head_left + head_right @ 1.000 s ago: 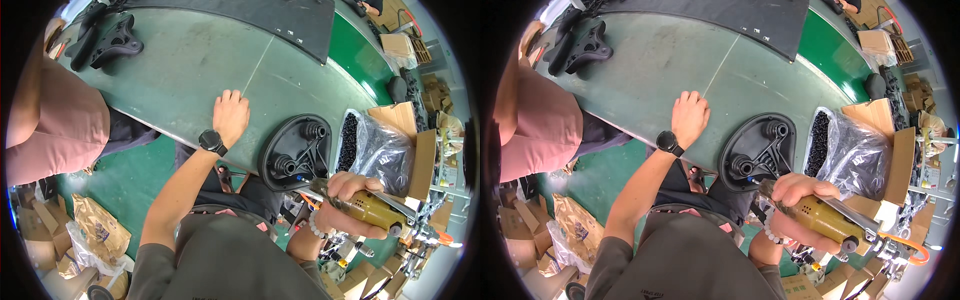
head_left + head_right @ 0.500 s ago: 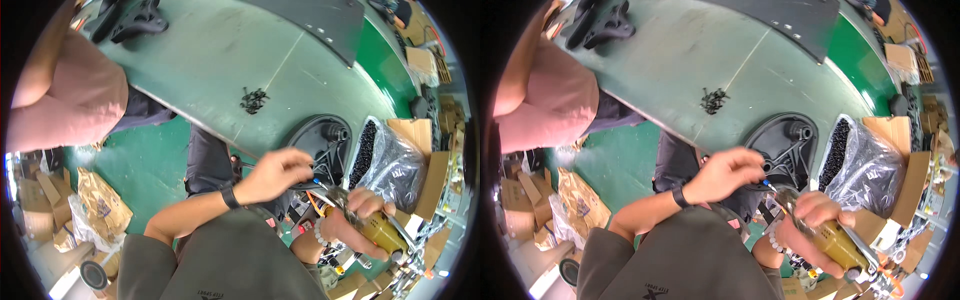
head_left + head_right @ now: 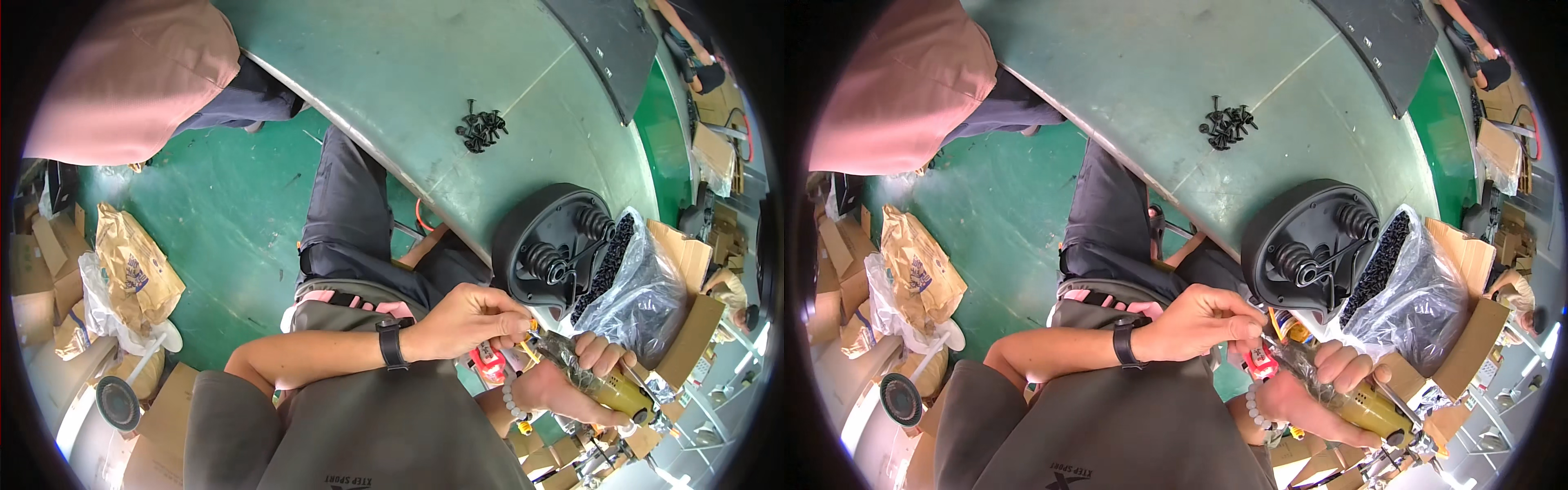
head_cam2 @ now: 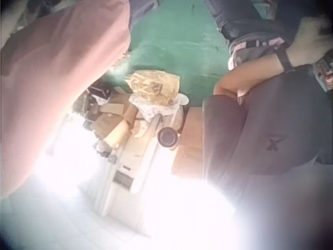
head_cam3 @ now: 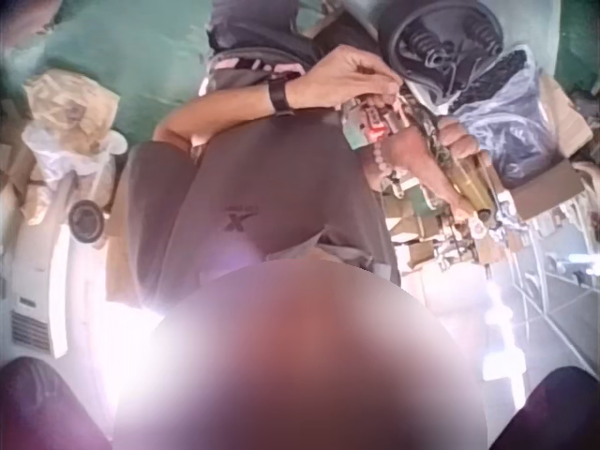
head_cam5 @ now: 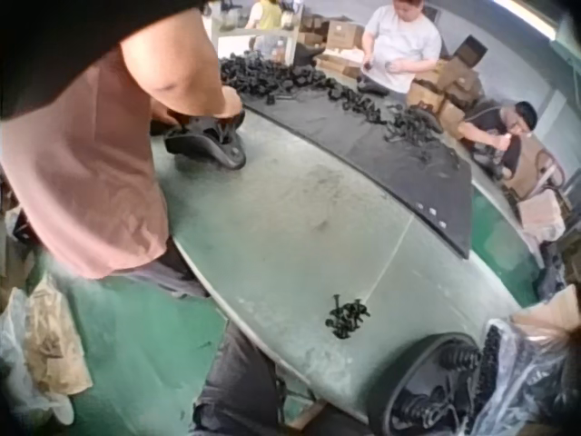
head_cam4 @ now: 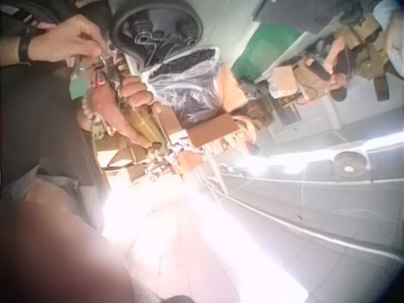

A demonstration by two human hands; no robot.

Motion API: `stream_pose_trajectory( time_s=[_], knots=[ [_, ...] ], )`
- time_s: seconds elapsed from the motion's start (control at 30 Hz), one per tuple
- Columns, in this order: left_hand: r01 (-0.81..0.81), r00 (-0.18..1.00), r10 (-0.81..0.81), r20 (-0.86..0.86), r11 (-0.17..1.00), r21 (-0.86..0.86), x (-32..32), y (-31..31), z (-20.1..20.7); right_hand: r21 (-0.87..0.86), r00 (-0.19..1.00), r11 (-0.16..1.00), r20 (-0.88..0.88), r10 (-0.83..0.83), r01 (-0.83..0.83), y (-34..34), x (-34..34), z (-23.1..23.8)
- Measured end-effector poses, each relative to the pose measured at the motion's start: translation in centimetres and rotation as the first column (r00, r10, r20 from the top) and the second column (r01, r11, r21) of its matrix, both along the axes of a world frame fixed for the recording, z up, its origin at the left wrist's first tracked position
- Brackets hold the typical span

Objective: Assemble bicycle seats using a pneumatic screwdriver at a factory workbench.

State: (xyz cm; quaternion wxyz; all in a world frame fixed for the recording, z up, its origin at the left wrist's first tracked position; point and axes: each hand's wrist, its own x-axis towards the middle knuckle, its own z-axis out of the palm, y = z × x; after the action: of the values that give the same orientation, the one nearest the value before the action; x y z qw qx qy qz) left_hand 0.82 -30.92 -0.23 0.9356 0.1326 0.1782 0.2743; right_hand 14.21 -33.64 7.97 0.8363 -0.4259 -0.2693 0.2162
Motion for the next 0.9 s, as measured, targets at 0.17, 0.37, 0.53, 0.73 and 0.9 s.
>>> stream_pose_trajectory(
  time_s=[0.17,0.37,0.53,0.73,0.9],
  knots=[
    [0.052,0.977,0.022,-0.210,0.938,0.342,0.2,1.9,0.5,-0.058,1.000,0.998,0.010,-0.003,0.003,-0.2,0.8,0.8],
    [0.320,0.793,0.545,-0.273,0.009,0.947,4.2,8.9,-1.0,0.005,0.980,0.982,-0.050,-0.191,0.191,1.5,1.8,3.0],
    [0.451,0.833,0.453,-0.318,-0.223,0.864,5.4,7.8,-0.9,0.142,0.951,0.961,0.169,-0.260,0.237,1.2,5.3,3.3],
    [0.394,0.835,0.482,-0.265,-0.187,0.900,6.7,11.2,0.0,0.276,0.886,0.928,0.452,0.106,-0.252,1.7,10.2,2.6],
    [0.441,0.783,0.489,-0.385,0.001,0.898,12.0,12.6,-0.1,0.146,0.883,0.957,0.440,0.163,-0.250,3.4,11.4,1.6]
  ],
)
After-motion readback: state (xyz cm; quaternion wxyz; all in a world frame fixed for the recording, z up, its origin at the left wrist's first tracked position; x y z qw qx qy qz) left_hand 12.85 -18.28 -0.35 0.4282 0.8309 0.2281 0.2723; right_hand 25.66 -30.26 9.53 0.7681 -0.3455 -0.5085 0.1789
